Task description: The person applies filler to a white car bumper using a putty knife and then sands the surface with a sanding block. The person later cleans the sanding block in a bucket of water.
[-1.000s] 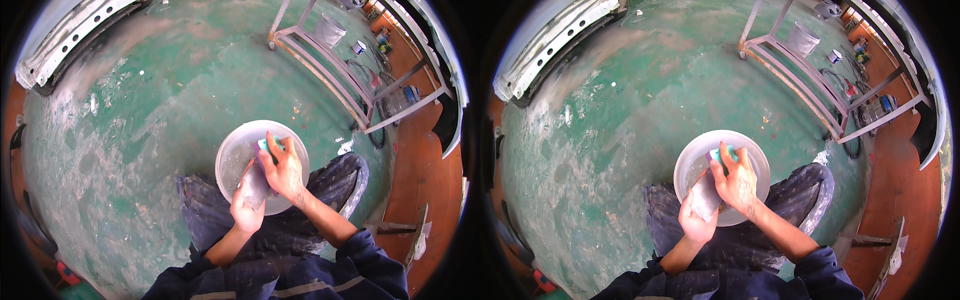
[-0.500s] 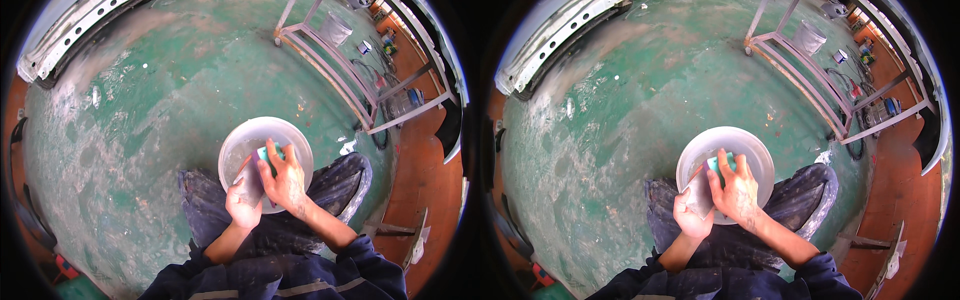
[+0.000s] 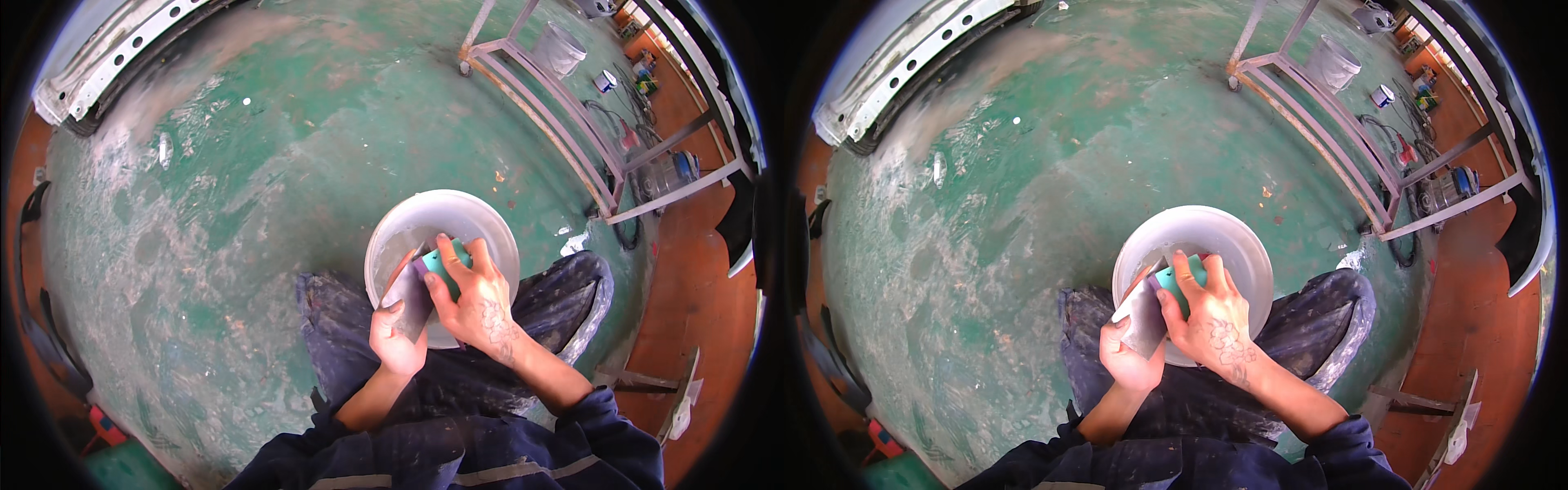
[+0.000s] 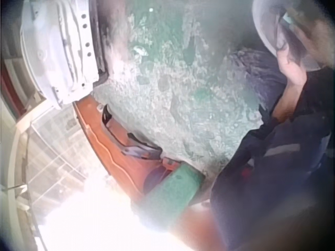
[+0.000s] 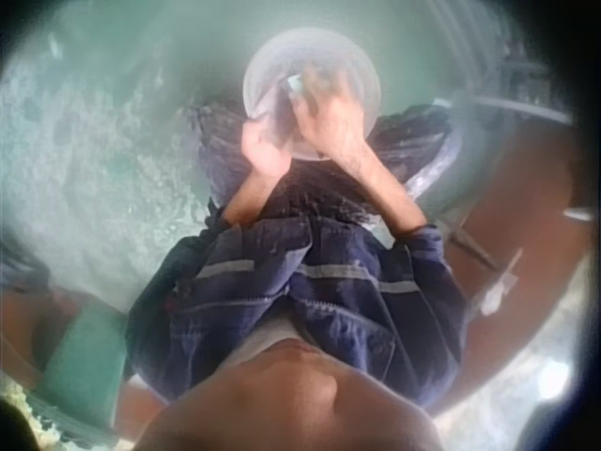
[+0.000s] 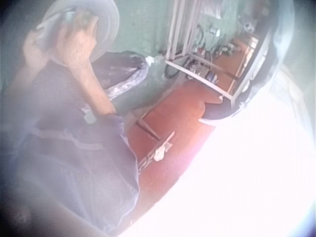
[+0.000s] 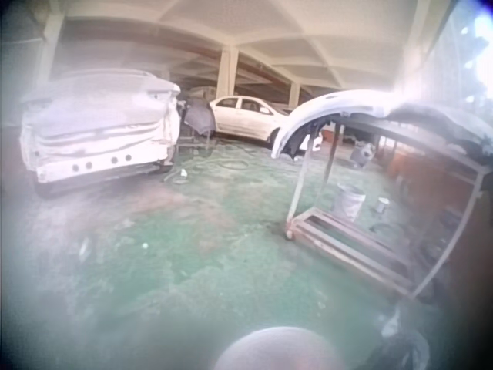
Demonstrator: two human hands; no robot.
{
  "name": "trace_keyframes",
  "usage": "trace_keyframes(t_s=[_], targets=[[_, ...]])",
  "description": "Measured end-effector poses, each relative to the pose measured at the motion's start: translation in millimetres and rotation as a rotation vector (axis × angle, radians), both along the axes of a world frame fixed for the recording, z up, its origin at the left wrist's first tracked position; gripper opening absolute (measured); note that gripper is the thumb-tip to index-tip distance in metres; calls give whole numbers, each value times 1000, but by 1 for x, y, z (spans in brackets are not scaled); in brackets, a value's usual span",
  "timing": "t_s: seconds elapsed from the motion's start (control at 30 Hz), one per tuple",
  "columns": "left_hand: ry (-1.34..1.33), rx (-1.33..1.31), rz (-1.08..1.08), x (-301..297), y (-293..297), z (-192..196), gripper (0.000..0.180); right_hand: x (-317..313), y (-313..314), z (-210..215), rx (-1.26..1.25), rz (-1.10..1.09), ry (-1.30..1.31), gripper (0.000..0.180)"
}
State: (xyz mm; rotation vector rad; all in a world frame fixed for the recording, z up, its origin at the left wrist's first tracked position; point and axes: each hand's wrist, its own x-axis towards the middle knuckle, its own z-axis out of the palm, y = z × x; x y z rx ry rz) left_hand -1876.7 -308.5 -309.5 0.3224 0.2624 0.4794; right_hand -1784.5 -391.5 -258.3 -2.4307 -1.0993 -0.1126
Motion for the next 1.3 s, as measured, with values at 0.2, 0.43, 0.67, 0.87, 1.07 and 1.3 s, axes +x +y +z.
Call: trace_keyframes(t_s=[0.2,0.43,0.67,0.87,1.07,1.3], targets=[[19,22,18,3,1,1,77,3,7,6,-30,-12,-15,53],[-6,18,17,-4,-2,5,77,1,9,15,6,-55,14,53],[5,-13,35,-1,-2,7,70,4,7,16,-2,-97,42,54],[40,-1,41,-3,-5,9,78,-5,6,25,-27,-65,72,54],[-71,103,-33,-5,1,10,78,-18,5,19,75,21,-84,53],[-19,285,-87,-8,1,6,91,-10,1,27,13,70,-79,56]])
